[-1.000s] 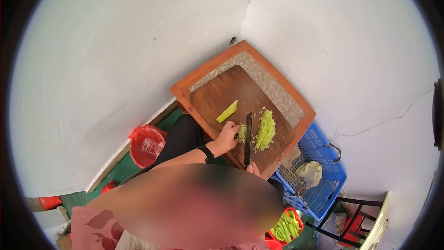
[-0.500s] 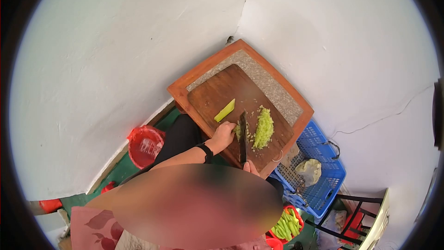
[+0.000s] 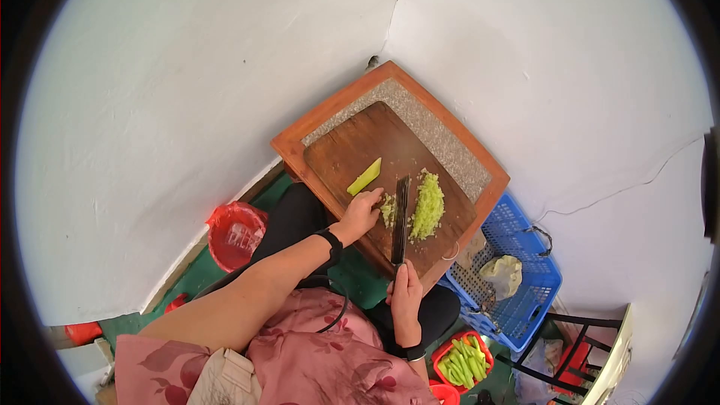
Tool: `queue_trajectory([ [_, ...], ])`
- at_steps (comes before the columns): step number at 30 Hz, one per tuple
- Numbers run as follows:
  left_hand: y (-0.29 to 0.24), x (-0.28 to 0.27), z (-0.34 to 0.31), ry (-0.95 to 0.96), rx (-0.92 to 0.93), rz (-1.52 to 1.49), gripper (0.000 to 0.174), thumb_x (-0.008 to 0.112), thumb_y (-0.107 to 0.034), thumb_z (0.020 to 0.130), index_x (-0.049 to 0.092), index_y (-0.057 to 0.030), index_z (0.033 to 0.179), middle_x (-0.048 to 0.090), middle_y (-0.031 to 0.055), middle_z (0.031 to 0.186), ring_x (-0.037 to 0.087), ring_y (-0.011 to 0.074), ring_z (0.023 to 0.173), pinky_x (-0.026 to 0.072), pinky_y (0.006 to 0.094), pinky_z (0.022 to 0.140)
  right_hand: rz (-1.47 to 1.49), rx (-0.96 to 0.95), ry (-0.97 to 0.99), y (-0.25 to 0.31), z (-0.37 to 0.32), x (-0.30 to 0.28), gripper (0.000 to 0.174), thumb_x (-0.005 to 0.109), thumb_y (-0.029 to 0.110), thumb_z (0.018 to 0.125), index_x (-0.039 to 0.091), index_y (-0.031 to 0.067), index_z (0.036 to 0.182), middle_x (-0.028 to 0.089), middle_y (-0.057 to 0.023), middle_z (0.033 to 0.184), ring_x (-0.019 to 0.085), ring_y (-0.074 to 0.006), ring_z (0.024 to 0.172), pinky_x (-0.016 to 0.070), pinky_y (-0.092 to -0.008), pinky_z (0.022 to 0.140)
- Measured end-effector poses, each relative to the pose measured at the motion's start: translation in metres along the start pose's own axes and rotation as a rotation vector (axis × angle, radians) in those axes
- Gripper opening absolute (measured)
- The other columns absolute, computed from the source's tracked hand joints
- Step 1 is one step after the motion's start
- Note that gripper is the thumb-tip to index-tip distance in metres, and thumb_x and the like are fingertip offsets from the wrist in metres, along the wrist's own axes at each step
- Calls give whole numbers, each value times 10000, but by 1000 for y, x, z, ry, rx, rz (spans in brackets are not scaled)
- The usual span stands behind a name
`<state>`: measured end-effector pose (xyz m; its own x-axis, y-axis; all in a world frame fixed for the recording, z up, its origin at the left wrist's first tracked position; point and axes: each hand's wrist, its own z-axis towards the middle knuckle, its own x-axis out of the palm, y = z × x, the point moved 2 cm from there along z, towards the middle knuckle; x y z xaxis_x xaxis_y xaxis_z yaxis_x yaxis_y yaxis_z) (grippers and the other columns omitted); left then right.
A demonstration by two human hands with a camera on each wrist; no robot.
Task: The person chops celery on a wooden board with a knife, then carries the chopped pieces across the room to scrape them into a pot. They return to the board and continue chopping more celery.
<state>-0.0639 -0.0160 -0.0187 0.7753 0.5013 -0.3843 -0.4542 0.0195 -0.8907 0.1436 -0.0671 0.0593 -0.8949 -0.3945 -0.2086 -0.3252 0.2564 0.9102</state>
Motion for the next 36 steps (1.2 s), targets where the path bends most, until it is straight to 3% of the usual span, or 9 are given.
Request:
queue_trajectory([
  [7,9,0,-10,29,95,156,230,657,8,702,671,13,932,573,175,870,552,363,881,458,416,798,-88,28,49,-4,8,0,399,462,323,1001,540,33,1264,463,20,554,418,-52,418,347,-203,384],
  [19,7,-6,-11,5,23,158,221,692,-28,727,672,18,943,564,170,883,561,357,894,468,406,798,-119,8,37,3,3,3,382,454,315,1001,562,38,1243,460,23,552,423,-50,422,352,-204,384],
  [28,2,-3,-16,144,20,248,86,605,-14,783,655,11,848,576,186,861,581,377,879,485,431,791,-135,-6,40,0,4,1,395,461,318,998,561,31,1250,476,14,548,435,-54,423,355,-205,388],
  [36,-7,6,-4,132,-14,197,85,585,-8,791,641,10,852,601,199,853,599,402,850,493,452,756,-95,18,8,2,1,-2,411,459,320,999,555,10,1250,480,11,548,433,-53,419,356,-203,387],
])
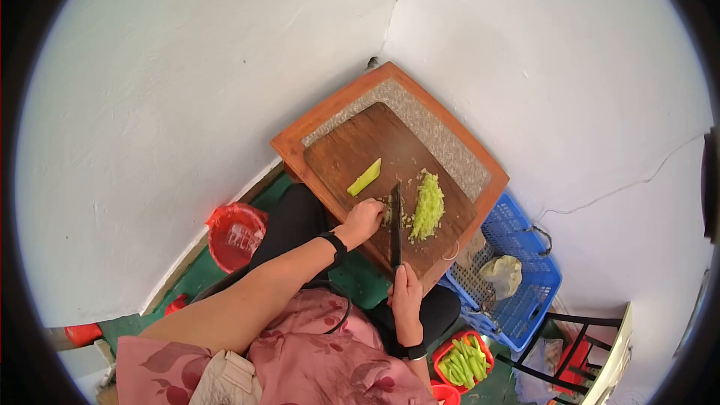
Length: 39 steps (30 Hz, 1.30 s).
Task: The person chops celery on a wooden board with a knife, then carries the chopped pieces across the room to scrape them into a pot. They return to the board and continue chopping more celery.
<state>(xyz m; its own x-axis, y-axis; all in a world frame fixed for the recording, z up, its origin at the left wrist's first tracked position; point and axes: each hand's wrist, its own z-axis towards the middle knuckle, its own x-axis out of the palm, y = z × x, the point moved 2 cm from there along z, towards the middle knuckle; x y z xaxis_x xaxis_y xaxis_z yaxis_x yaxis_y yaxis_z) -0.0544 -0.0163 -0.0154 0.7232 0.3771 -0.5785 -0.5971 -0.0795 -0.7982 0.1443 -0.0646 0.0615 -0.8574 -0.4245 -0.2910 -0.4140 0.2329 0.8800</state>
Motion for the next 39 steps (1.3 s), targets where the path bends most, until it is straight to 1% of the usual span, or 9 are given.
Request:
queue_trajectory([
  [4,3,5,6,-54,-10,-92,121,618,-21,759,632,-9,878,591,181,814,602,370,792,494,414,704,23,-18,-26,-3,-5,0,400,457,311,1001,553,11,1248,468,15,541,427,-54,415,354,-203,384],
  [7,8,6,2,-74,22,-119,190,645,-25,732,606,-16,917,567,163,851,580,353,813,484,396,718,29,-10,-7,-3,-2,0,399,453,315,1003,555,11,1241,460,16,535,424,-56,409,350,-204,381],
  [11,11,-4,-9,-117,97,-75,287,675,-32,704,591,-17,978,534,154,947,527,348,931,447,403,820,50,20,-24,-2,-4,2,411,440,334,1007,557,9,1230,461,13,530,424,-58,403,343,-205,379],
  [14,12,-8,-11,-99,124,-13,371,692,-54,693,593,-13,1047,516,165,1033,489,364,1012,418,420,894,22,-23,-27,4,-6,1,418,445,323,1003,550,-18,1223,477,0,567,452,-70,457,373,-236,422],
  [16,10,-10,-11,-84,127,24,439,725,-87,683,589,-6,1092,501,160,1066,473,357,1044,408,415,923,23,-11,-34,-1,0,2,398,436,335,1008,565,14,1206,466,6,541,433,-63,419,350,-219,389],
  [19,7,-11,-9,-32,109,93,580,786,-163,660,554,10,1163,488,174,1089,466,361,1065,409,411,938,50,-5,-22,3,2,0,383,431,340,1010,574,35,1192,458,10,526,422,-61,397,335,-211,370],
  [22,15,-10,1,96,30,90,662,828,-215,631,530,18,1175,486,189,1092,469,366,1079,413,407,937,49,-25,-33,4,-2,-1,381,430,340,1010,575,37,1192,456,11,528,419,-63,395,332,-211,369],
  [25,20,-9,8,200,-16,84,686,844,-237,618,523,13,1171,488,195,1093,482,370,1076,419,400,934,40,-23,-43,1,1,-2,380,428,336,1011,575,36,1194,456,11,531,418,-63,395,330,-210,368],
  [39,25,-13,7,160,12,-65,443,812,-140,662,571,-44,1021,545,151,978,541,337,979,447,387,855,56,1,-35,5,0,-2,383,428,337,1012,573,34,1197,457,10,535,411,-56,398,329,-206,371],
])
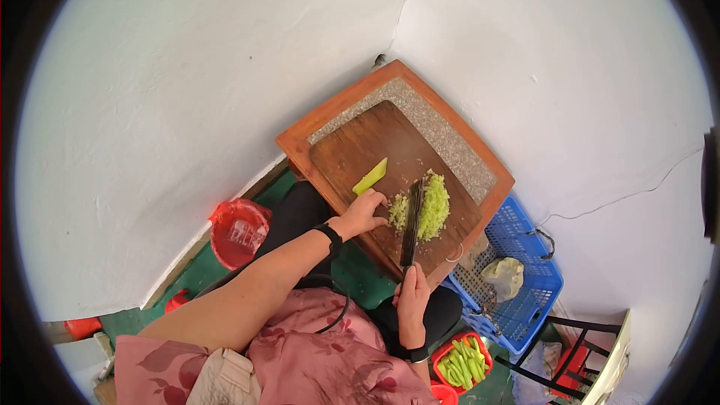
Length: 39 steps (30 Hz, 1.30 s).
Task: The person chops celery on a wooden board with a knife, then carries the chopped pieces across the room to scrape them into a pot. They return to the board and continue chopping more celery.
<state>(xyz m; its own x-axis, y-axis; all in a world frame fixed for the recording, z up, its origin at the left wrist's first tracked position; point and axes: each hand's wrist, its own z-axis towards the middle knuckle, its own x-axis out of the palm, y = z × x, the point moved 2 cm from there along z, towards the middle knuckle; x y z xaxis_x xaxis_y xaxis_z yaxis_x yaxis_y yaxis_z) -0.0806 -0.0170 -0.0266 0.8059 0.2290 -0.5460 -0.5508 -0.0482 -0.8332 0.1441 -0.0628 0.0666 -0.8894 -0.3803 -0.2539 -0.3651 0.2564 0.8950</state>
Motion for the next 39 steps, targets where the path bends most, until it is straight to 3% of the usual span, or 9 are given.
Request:
queue_trajectory([
  [11,0,1,-3,-65,54,-30,311,784,-108,685,578,-48,909,545,137,901,548,333,892,452,393,793,36,-4,26,-9,8,9,422,455,337,1004,540,3,1247,465,9,539,414,-60,399,336,-208,372],
  [19,8,5,-1,-94,102,-41,193,755,-65,702,588,-47,797,547,130,852,552,324,852,462,384,746,0,-22,28,-1,5,13,387,458,327,1003,555,34,1236,462,15,540,413,-57,402,334,-208,373],
  [39,7,0,-5,-68,102,-65,152,724,-26,707,597,-47,788,557,132,844,558,322,839,467,386,744,-82,-27,66,-7,4,21,382,449,322,1007,559,23,1219,455,15,533,413,-59,400,331,-210,370],
])
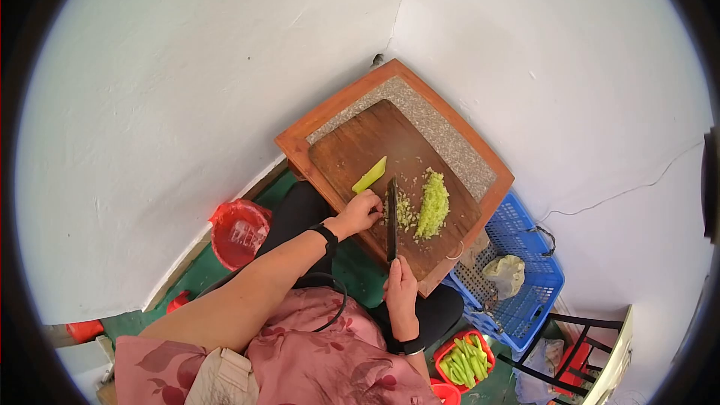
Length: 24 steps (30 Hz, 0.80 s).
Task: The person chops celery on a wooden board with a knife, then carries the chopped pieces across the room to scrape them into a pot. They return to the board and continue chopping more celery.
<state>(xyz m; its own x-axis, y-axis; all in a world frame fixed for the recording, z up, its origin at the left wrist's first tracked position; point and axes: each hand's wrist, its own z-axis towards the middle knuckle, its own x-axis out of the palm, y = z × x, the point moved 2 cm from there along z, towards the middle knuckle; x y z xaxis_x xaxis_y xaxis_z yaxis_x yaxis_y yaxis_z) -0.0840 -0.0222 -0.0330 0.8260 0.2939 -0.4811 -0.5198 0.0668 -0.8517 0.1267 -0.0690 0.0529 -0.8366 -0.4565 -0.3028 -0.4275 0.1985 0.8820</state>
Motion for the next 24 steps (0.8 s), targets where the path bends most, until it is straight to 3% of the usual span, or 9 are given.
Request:
queue_trajectory([
  [13,1,1,-2,-12,12,-16,128,699,-23,724,596,-50,795,544,128,846,553,312,830,466,380,738,89,22,-71,11,-2,-17,370,427,327,1015,574,31,1183,454,16,527,406,-62,384,322,-208,357],
  [16,1,2,-2,-61,71,-8,122,699,-44,741,594,-61,800,537,107,822,554,277,776,463,367,670,51,-4,-77,8,4,-20,366,427,323,1015,576,30,1177,454,15,526,404,-61,381,321,-209,355],
  [19,-1,1,-2,4,-25,-27,128,699,-27,729,590,-46,792,543,128,855,550,314,848,463,379,745,90,35,-86,5,7,-29,364,429,324,1014,577,29,1166,452,14,522,402,-62,379,320,-211,352],
  [24,4,6,-3,-65,82,-3,117,696,-41,755,591,-48,805,535,107,816,548,277,785,457,358,684,119,6,-108,2,5,-30,365,437,331,1009,580,26,1151,456,8,517,407,-65,377,319,-212,349],
])
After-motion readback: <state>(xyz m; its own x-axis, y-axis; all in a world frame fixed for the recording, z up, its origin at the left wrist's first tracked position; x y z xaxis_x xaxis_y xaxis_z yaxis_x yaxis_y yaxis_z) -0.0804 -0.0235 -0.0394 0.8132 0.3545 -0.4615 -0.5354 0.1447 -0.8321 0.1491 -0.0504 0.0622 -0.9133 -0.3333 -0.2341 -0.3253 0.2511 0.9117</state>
